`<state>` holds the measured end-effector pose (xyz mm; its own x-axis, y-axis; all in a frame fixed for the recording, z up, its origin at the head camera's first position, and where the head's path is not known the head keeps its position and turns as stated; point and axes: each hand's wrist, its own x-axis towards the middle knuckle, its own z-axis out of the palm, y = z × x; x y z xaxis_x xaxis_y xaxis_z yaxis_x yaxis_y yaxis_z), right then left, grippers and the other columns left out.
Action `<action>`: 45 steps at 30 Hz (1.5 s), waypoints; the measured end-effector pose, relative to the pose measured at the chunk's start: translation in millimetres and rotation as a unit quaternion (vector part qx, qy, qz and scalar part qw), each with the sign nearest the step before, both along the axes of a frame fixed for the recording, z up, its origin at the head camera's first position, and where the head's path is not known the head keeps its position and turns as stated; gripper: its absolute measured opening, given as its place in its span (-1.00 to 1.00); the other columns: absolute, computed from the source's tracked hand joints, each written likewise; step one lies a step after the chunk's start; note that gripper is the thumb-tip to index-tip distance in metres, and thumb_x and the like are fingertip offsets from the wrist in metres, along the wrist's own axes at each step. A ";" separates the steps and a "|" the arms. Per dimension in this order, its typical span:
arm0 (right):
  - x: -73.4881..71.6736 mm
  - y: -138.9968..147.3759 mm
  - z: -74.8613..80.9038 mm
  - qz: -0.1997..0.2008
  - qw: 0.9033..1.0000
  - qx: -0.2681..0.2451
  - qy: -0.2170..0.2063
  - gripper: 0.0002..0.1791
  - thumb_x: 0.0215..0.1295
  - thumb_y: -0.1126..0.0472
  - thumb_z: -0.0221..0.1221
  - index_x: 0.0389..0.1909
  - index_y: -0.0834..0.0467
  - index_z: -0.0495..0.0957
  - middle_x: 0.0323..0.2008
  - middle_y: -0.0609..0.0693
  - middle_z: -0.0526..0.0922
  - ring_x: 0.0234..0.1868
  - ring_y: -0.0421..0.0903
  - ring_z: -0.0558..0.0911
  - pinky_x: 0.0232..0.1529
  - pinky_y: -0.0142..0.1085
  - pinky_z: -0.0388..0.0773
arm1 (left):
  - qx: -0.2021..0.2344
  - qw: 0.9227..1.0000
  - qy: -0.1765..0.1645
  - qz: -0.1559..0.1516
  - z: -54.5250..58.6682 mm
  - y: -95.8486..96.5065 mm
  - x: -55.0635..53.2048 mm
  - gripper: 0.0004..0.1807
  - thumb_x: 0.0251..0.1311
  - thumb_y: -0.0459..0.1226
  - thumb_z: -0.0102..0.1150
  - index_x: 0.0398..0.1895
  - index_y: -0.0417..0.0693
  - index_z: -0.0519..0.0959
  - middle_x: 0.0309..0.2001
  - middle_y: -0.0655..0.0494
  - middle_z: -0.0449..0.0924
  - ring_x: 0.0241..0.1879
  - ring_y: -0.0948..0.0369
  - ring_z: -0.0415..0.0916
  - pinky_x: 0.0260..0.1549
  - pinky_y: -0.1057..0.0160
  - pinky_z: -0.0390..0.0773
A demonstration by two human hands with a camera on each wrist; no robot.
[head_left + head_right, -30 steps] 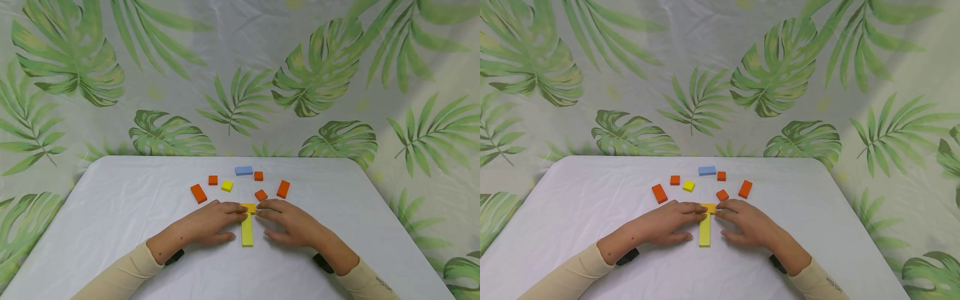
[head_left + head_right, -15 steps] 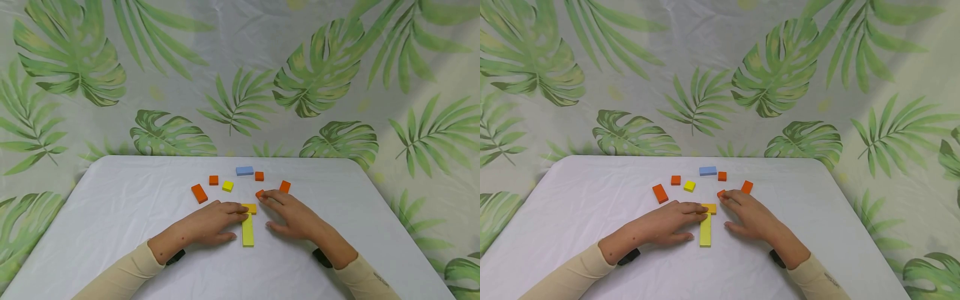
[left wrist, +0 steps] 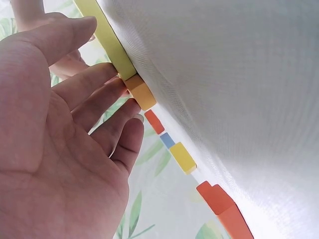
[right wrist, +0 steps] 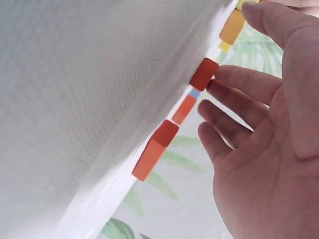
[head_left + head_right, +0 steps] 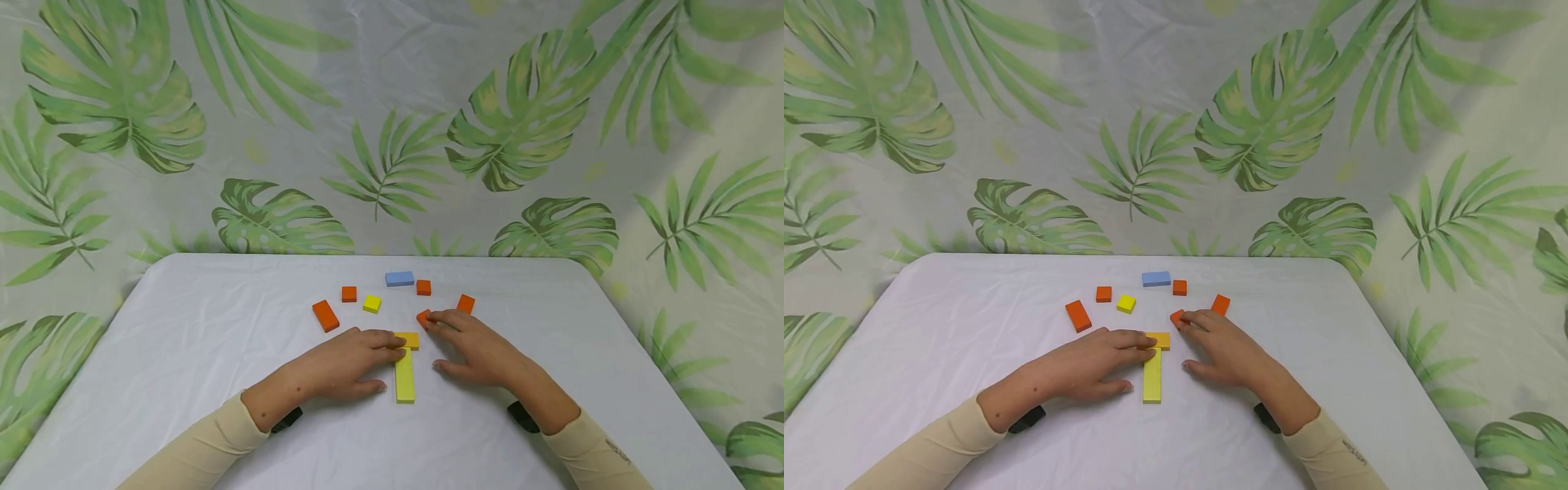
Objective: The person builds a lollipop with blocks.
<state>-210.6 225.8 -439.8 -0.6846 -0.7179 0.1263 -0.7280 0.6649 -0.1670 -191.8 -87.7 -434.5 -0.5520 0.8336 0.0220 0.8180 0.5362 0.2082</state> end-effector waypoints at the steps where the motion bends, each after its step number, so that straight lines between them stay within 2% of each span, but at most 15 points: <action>1: -0.2 -0.3 -0.5 0.002 1.000 -0.002 0.000 -0.25 0.39 -0.05 0.40 0.49 0.19 0.47 0.51 0.07 0.42 0.51 0.04 0.41 0.47 0.01 0.40 | 0.000 1.000 0.000 0.000 -0.1 0.0 -0.1 -0.35 0.48 -0.01 0.28 0.56 0.08 0.44 0.59 0.21 0.30 0.58 0.19 0.22 0.41 -0.05 0.41; 12: -1.5 -5.0 -3.2 0.005 1.000 -0.008 -0.002 -0.24 0.39 -0.03 0.40 0.50 0.18 0.45 0.50 0.06 0.41 0.52 0.03 0.39 0.46 -0.02 0.41 | 0.003 1.000 -0.005 -0.003 0.0 0.4 -0.1 -0.35 0.48 -0.01 0.27 0.56 0.08 0.44 0.60 0.20 0.29 0.59 0.18 0.21 0.45 -0.01 0.37; 23: -6.2 -6.7 -2.4 0.006 1.000 -0.006 0.008 -0.24 0.36 -0.01 0.43 0.49 0.19 0.46 0.50 0.10 0.42 0.53 0.10 0.38 0.47 0.05 0.40 | 0.001 1.000 -0.004 -0.005 0.8 0.5 0.3 -0.35 0.48 0.00 0.27 0.57 0.07 0.44 0.60 0.19 0.29 0.59 0.18 0.21 0.47 0.01 0.35; 30: -8.1 -9.5 -1.9 0.014 1.000 -0.019 -0.006 -0.26 0.37 0.03 0.42 0.48 0.20 0.47 0.51 0.12 0.42 0.55 0.12 0.36 0.47 0.07 0.40 | 0.002 1.000 -0.005 -0.004 1.3 -0.1 0.5 -0.35 0.48 -0.01 0.27 0.56 0.07 0.44 0.60 0.19 0.30 0.59 0.18 0.21 0.47 0.01 0.35; 45: -8.1 -20.1 -0.9 0.014 1.000 -0.004 -0.024 -0.29 0.42 0.01 0.38 0.53 0.09 0.45 0.51 0.12 0.37 0.53 0.11 0.37 0.44 0.04 0.44 | 0.003 1.000 0.002 -0.006 0.5 0.6 0.4 -0.35 0.48 -0.02 0.27 0.57 0.06 0.44 0.59 0.19 0.31 0.59 0.17 0.21 0.49 0.03 0.33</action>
<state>-218.6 205.7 -440.7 -0.6690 -0.7365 0.1000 -0.7380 0.6422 -0.2073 -191.4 -87.1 -434.0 -0.5410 0.8405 0.0290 0.8258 0.5244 0.2075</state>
